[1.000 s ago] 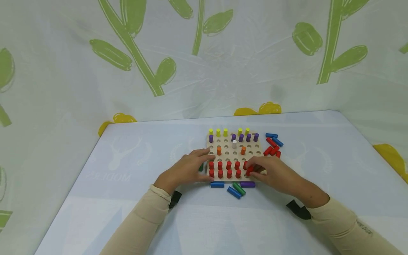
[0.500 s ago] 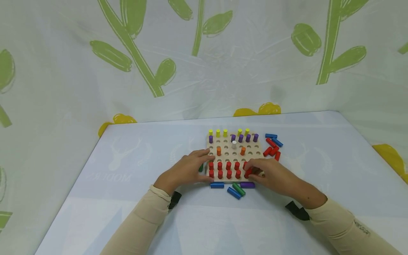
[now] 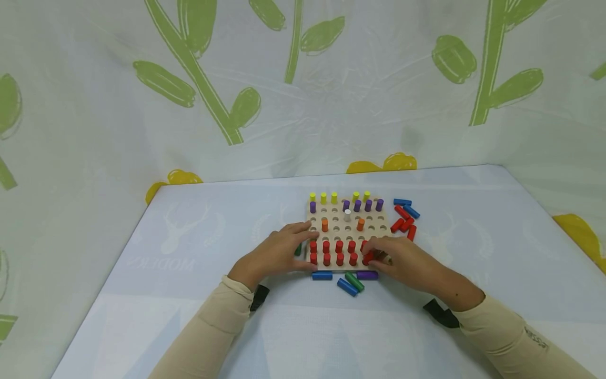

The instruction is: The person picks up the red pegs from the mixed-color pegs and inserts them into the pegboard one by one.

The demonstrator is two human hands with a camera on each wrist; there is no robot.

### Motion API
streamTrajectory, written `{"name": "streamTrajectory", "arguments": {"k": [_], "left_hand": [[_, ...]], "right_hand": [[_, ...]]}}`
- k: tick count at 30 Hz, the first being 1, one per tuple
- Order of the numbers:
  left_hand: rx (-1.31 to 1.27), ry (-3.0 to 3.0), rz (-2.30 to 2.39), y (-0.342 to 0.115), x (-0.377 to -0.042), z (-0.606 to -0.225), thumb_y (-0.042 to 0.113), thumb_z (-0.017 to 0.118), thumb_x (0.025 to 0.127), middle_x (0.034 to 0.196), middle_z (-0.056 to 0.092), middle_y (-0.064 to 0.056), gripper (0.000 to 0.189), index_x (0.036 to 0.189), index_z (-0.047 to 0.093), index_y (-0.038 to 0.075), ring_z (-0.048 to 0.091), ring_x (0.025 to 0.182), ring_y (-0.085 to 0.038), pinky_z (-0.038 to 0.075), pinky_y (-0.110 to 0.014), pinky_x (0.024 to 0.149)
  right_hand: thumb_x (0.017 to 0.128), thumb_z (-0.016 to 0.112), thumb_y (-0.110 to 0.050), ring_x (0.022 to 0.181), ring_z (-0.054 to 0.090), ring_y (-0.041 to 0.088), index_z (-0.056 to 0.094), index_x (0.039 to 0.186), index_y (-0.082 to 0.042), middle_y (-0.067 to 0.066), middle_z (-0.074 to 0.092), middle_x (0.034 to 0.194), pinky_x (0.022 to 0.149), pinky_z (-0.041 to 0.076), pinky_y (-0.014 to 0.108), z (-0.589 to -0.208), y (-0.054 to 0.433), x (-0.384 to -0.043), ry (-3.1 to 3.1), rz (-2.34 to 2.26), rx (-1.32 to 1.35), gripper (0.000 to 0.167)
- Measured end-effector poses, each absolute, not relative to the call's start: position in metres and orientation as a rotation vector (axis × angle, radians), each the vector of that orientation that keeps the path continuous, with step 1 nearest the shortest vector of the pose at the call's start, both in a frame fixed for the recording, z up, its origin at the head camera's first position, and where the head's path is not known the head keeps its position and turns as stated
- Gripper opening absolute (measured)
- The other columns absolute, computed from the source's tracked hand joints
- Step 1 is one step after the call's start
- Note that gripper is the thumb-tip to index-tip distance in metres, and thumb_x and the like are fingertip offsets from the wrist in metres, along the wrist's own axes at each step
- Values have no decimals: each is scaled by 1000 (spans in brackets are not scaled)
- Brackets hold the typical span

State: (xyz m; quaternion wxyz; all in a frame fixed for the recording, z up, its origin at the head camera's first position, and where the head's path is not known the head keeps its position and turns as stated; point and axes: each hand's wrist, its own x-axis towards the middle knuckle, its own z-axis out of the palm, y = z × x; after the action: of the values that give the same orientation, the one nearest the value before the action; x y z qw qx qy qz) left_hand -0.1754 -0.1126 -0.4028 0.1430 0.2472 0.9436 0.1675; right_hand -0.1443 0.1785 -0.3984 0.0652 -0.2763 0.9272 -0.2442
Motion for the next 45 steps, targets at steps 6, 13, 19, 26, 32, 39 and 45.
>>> {"name": "streamTrajectory", "arguments": {"k": [6, 13, 19, 26, 32, 39, 45], "left_hand": [[714, 2722, 488, -112, -175, -403, 50, 80, 80, 164, 30, 0, 79, 149, 48, 26, 27, 153, -25, 30, -62, 117], [709, 2722, 482, -112, -175, -403, 51, 80, 80, 165, 30, 1, 80, 149, 48, 27, 27, 153, -25, 30, -60, 117], [724, 2727, 476, -113, -176, -403, 51, 80, 80, 164, 30, 0, 80, 149, 48, 26, 27, 152, -25, 31, -61, 117], [719, 2727, 465, -113, -175, -403, 52, 79, 80, 164, 30, 1, 80, 149, 47, 27, 27, 152, -25, 30, -62, 117], [714, 2729, 477, -113, -175, -404, 51, 80, 80, 164, 30, 1, 80, 149, 48, 27, 27, 152, -25, 30, -61, 117], [717, 2728, 482, -113, -175, -406, 51, 80, 80, 164, 30, 1, 80, 149, 48, 27, 27, 153, -26, 30, -61, 117], [714, 2730, 492, -113, -174, -403, 50, 81, 80, 164, 30, 1, 80, 149, 48, 27, 27, 153, -26, 30, -60, 117]], "right_hand": [[86, 78, -12, 88, 63, 6, 71, 106, -18, -6, 72, 100, 78, 58, 22, -400, 179, -144, 2818, -704, -862, 22], [87, 78, -12, 88, 61, 6, 70, 107, -18, -6, 71, 100, 77, 57, 20, -401, 179, -143, 2815, -701, -855, 22], [87, 77, -14, 91, 61, 7, 71, 113, -18, -5, 72, 105, 79, 58, 22, -400, 180, -142, 2817, -692, -867, 26], [89, 76, -19, 98, 67, 12, 71, 118, -13, -1, 73, 111, 83, 60, 29, -389, 182, -141, 2815, -716, -807, 30], [89, 76, -16, 94, 65, 12, 71, 115, -11, -3, 72, 103, 78, 59, 28, -383, 192, -147, 2857, -761, -749, 27], [90, 75, -14, 92, 66, 15, 71, 114, -9, -1, 72, 100, 77, 59, 33, -383, 208, -158, 2970, -703, -733, 25], [89, 75, -11, 89, 64, 18, 70, 114, -6, 3, 71, 98, 77, 59, 38, -382, 221, -167, 3011, -700, -690, 27]]}}
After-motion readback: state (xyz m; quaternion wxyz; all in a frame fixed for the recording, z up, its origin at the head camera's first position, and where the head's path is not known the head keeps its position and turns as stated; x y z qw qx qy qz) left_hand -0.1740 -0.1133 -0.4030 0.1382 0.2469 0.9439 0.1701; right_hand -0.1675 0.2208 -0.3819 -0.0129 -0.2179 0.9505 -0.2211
